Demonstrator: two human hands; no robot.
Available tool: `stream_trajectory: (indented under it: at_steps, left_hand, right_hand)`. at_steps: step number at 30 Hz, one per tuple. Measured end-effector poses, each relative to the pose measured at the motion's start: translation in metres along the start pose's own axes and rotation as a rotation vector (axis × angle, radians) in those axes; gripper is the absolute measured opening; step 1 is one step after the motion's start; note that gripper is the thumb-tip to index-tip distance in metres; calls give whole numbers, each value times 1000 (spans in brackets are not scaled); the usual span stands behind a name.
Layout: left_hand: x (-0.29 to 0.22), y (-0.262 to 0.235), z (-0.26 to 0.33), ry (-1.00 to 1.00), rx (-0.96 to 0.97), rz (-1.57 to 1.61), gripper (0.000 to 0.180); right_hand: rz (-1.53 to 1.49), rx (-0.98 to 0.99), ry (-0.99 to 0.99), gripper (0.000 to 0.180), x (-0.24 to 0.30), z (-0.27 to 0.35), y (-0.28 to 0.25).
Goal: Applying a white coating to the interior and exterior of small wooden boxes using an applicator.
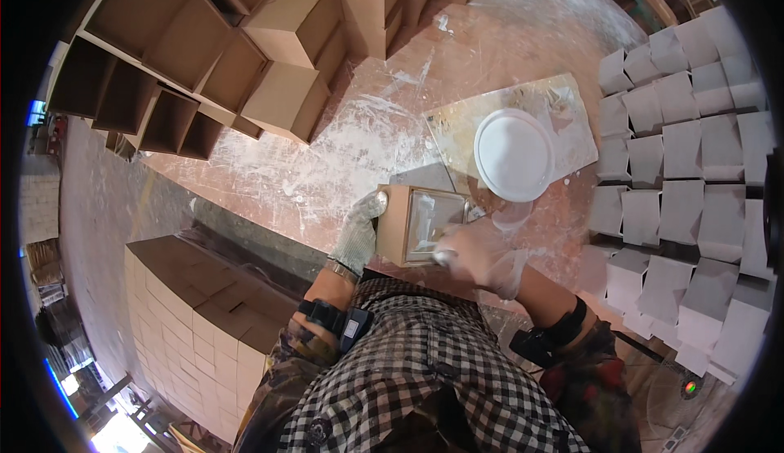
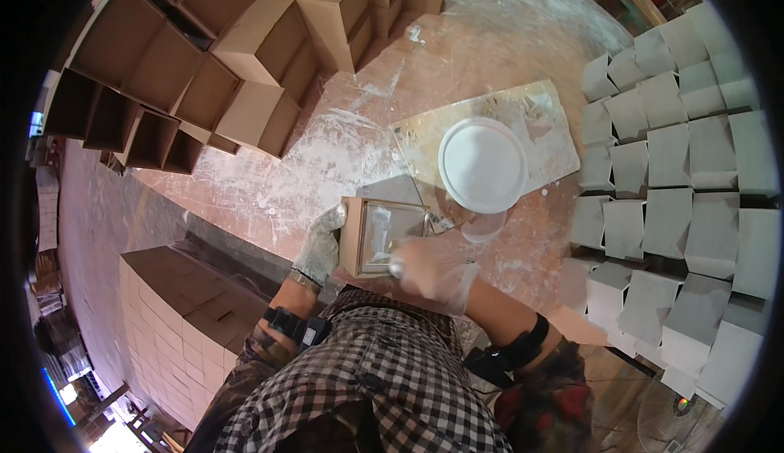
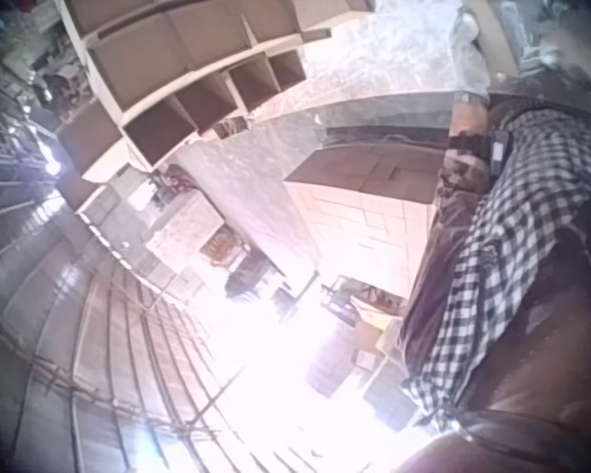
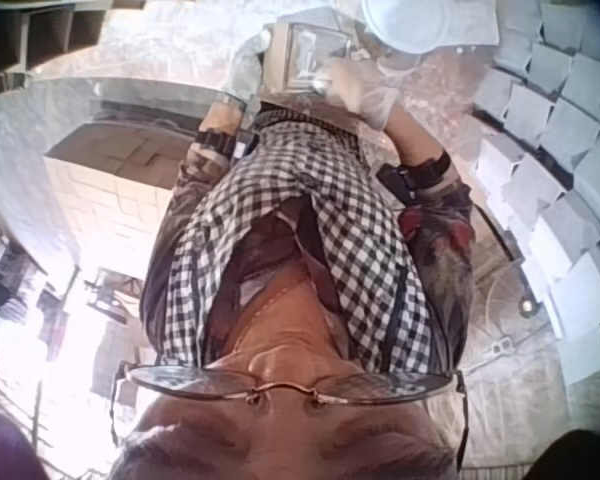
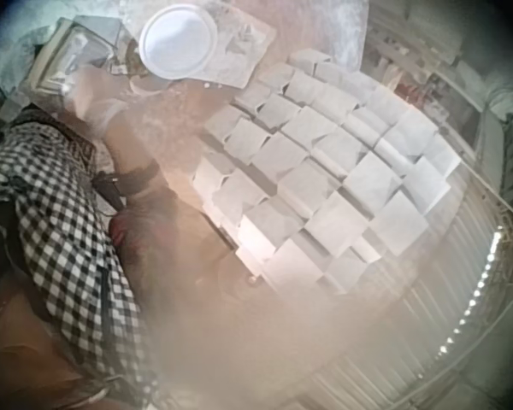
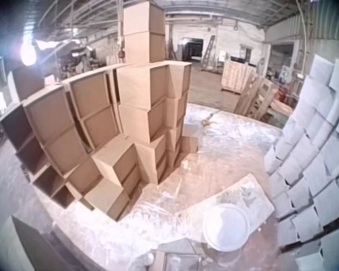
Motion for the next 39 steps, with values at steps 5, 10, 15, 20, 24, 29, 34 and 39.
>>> stream_trajectory:
  at_steps: [5, 10, 15, 20, 24, 29, 34, 39]
  left_hand:
    - [-6, 10, 2, 7, -1, -37, 39]
    - [-14, 21, 7, -24, 26, -60, 41]
    - [-24, 34, 5, -141, 87, -14, 41]
    - [-9, 6, -14, -46, 79, -58, 42]
    - [-10, 9, -13, 0, 119, -123, 41]
    - [-35, 27, -16, -40, 237, -176, 44]
    - [-63, 44, -32, -59, 251, -577, 45]
    - [-52, 18, -31, 49, 254, -443, 47]
  right_hand:
    - [166, 29, 163, 13, -9, 4, -2]
    - [57, 114, 81, 13, 30, -20, -5]
    - [-83, -96, 114, 14, 30, -22, 11]
    - [92, -80, -21, 10, -18, 13, 9]
    - [59, -141, -69, 10, -16, 14, 8]
    - [-86, -310, -20, 15, 12, -8, 7]
    - [-364, -438, 180, 21, -2, -19, 15]
    - [-357, -571, 387, 22, -13, -4, 32]
Point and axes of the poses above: each hand's wrist, its own z-axis away from the middle knuckle, its own y-axis out of the palm, x = y × z, the point moved 1 cm from there along -z, towards the middle knuckle, and after that the axes turned 9 degrees about -x, right-handed, at the moved point
